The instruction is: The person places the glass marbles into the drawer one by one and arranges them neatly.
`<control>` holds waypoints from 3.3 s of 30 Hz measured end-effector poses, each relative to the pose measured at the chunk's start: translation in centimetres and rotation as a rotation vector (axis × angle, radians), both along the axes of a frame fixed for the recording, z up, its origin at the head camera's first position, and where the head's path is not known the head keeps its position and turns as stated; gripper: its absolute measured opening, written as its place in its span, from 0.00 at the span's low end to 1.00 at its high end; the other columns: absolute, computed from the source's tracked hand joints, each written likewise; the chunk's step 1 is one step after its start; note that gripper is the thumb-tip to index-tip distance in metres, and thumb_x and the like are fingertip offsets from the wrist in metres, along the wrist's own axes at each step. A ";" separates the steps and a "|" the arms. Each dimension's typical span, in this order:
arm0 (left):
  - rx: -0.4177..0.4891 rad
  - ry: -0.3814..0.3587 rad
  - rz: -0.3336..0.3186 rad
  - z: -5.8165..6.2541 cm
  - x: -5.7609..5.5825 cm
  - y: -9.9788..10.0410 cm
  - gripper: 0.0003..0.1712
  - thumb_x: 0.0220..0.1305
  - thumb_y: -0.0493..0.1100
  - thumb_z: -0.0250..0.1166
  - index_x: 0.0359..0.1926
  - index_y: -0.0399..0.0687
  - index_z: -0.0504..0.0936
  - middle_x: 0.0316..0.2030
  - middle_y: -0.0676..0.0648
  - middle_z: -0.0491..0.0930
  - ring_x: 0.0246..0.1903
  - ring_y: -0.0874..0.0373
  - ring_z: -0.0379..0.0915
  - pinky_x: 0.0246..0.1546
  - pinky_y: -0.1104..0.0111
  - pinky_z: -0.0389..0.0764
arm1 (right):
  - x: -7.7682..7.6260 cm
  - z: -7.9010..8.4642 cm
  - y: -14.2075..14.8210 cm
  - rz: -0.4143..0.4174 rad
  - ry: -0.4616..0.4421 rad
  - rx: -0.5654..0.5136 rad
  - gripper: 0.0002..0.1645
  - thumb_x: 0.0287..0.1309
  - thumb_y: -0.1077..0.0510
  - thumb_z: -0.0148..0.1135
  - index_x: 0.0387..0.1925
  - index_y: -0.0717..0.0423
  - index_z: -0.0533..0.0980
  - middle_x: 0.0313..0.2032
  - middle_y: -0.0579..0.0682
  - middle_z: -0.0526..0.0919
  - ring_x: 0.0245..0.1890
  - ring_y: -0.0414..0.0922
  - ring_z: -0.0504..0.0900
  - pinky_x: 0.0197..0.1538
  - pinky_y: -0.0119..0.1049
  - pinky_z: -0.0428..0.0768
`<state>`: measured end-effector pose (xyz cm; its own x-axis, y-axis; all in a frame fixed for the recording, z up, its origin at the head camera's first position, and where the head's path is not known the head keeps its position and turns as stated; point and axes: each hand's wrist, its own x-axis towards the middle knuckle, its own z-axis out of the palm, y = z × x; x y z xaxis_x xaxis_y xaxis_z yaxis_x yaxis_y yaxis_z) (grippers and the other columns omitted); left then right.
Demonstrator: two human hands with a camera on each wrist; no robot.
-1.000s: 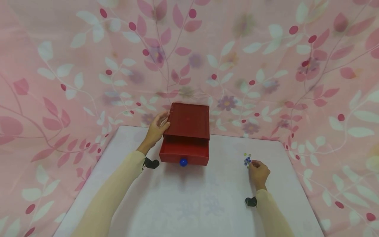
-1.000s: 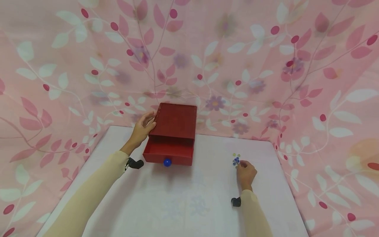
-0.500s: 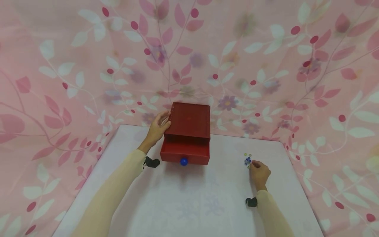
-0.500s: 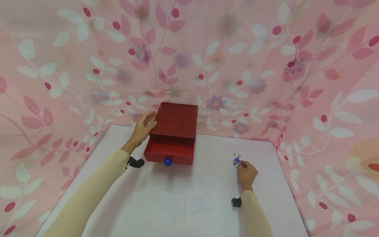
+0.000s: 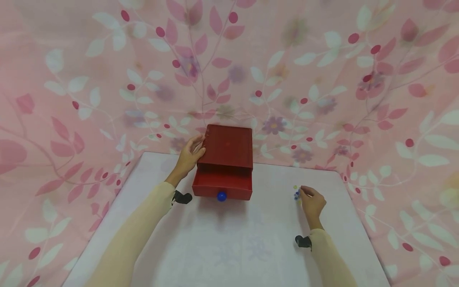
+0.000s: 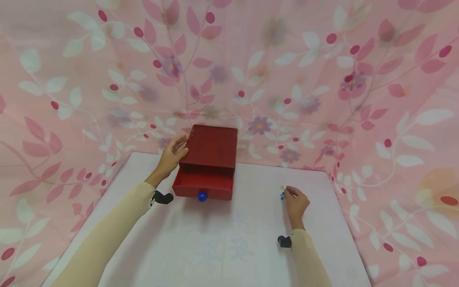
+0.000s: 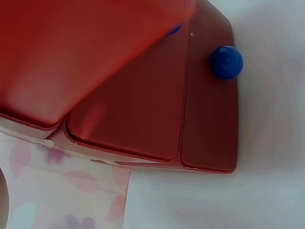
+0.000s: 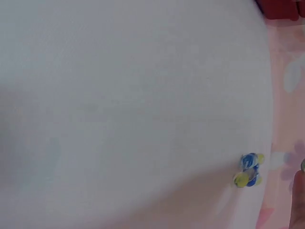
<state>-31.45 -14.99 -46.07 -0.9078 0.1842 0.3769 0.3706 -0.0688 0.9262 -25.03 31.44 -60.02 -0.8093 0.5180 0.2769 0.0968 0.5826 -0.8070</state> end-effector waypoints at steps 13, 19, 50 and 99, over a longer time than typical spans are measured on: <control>0.024 -0.003 -0.013 -0.1 -0.1 -0.1 0.34 0.67 0.28 0.57 0.70 0.24 0.54 0.68 0.27 0.58 0.70 0.39 0.51 0.71 0.53 0.57 | -0.2 4.3 -4.4 0.244 0.139 -0.220 0.09 0.52 0.64 0.73 0.37 0.62 0.86 0.36 0.59 0.87 0.29 0.32 0.85 0.30 0.18 0.81; 0.023 0.001 0.000 -0.1 0.0 -0.3 0.34 0.68 0.29 0.58 0.70 0.25 0.54 0.68 0.28 0.59 0.70 0.39 0.52 0.72 0.53 0.55 | 0.1 7.7 -6.9 0.434 0.209 -0.299 0.10 0.52 0.70 0.71 0.38 0.72 0.83 0.38 0.67 0.85 0.37 0.59 0.86 0.37 0.24 0.84; 0.037 0.002 -0.010 -0.1 -0.1 -0.1 0.35 0.68 0.27 0.57 0.70 0.25 0.54 0.68 0.28 0.58 0.70 0.39 0.51 0.71 0.54 0.57 | 1.8 15.0 -14.7 0.811 0.404 -0.368 0.10 0.47 0.78 0.69 0.36 0.78 0.81 0.37 0.72 0.83 0.36 0.66 0.84 0.40 0.42 0.87; 0.040 0.018 -0.013 -0.4 -0.4 0.0 0.34 0.67 0.28 0.58 0.70 0.26 0.55 0.68 0.26 0.57 0.70 0.37 0.50 0.72 0.57 0.57 | -0.3 15.2 -17.8 1.078 0.217 0.484 0.10 0.50 0.64 0.73 0.37 0.51 0.87 0.36 0.42 0.86 0.38 0.38 0.81 0.43 0.33 0.84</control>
<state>-31.82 -14.95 -46.48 -0.8983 0.1800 0.4008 0.3864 -0.1109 0.9157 -25.33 13.66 -44.82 -0.6753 -0.5920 0.4399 -0.7373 0.5279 -0.4215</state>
